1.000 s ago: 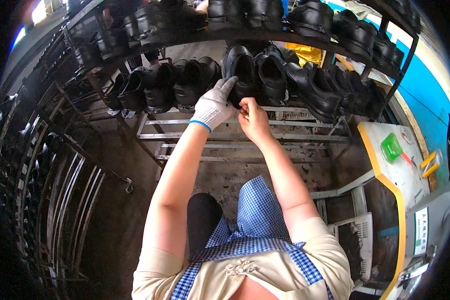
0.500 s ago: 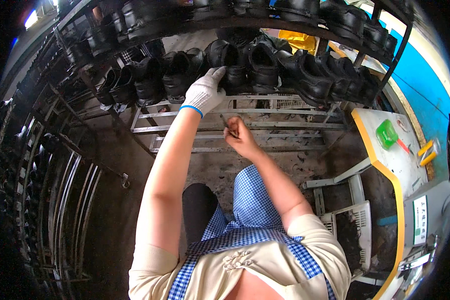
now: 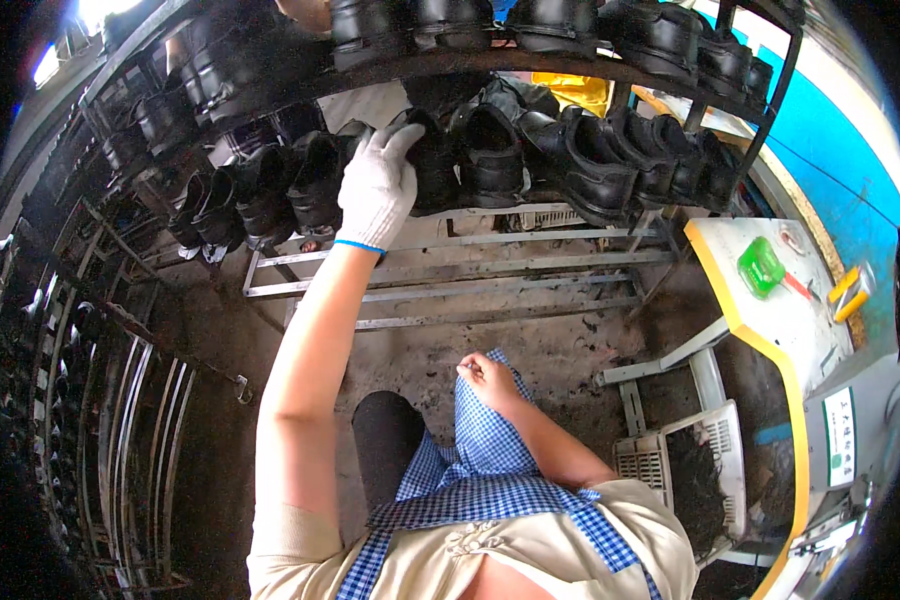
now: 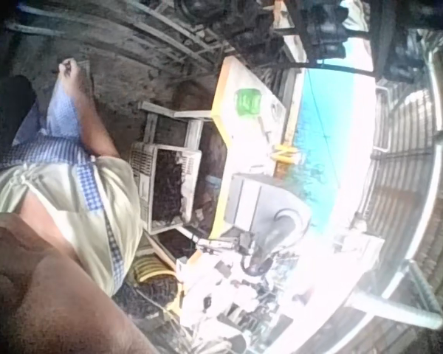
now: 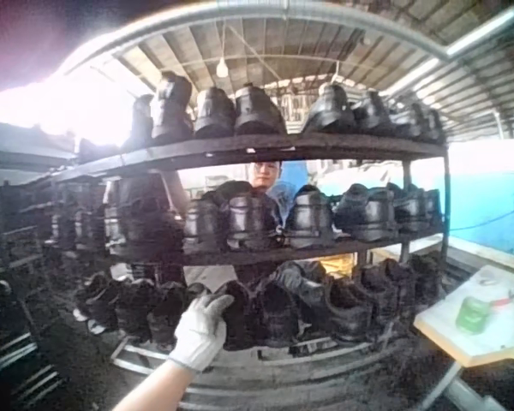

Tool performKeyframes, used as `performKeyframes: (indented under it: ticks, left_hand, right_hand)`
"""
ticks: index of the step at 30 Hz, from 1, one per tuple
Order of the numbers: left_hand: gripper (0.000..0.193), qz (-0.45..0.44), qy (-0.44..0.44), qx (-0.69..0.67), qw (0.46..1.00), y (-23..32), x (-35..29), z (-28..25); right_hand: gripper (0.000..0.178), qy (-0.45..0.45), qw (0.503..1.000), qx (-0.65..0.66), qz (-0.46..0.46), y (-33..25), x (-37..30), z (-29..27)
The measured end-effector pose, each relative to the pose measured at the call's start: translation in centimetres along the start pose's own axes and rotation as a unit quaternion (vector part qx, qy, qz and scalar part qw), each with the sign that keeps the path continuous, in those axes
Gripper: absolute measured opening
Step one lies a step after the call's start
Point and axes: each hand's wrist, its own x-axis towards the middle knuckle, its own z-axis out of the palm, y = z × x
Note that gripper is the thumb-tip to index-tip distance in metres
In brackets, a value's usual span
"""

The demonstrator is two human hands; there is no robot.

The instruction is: The person uses a small knife to trim excess material from the edges and seams of black shoes. They pick up shoes from a metal rack, scrape the knife along the shoe's perimeter, and place the shoes back on the rack. The process is repeated for multiple shoes throughout the clip.

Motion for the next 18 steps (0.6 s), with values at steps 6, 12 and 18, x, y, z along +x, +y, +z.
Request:
performKeyframes:
  ticks: [6, 12, 18]
  left_hand:
    - [0.07, -0.164, -0.251, 0.042, 0.953, 2.4, 6.7, 1.5]
    - [0.082, -0.209, -0.389, 0.081, 0.894, 0.6, 9.7, 7.4]
    - [0.044, 0.064, -0.488, 0.138, 0.859, -5.2, 9.0, 10.9]
  right_hand:
    - [0.02, -0.013, 0.996, -0.068, -0.051, -0.3, 0.2, -0.2]
    - [0.021, 0.004, 0.994, -0.059, -0.086, -0.7, -0.1, -0.1]
    - [0.026, 0.1, 0.985, 0.139, -0.013, 0.1, -0.2, -0.8]
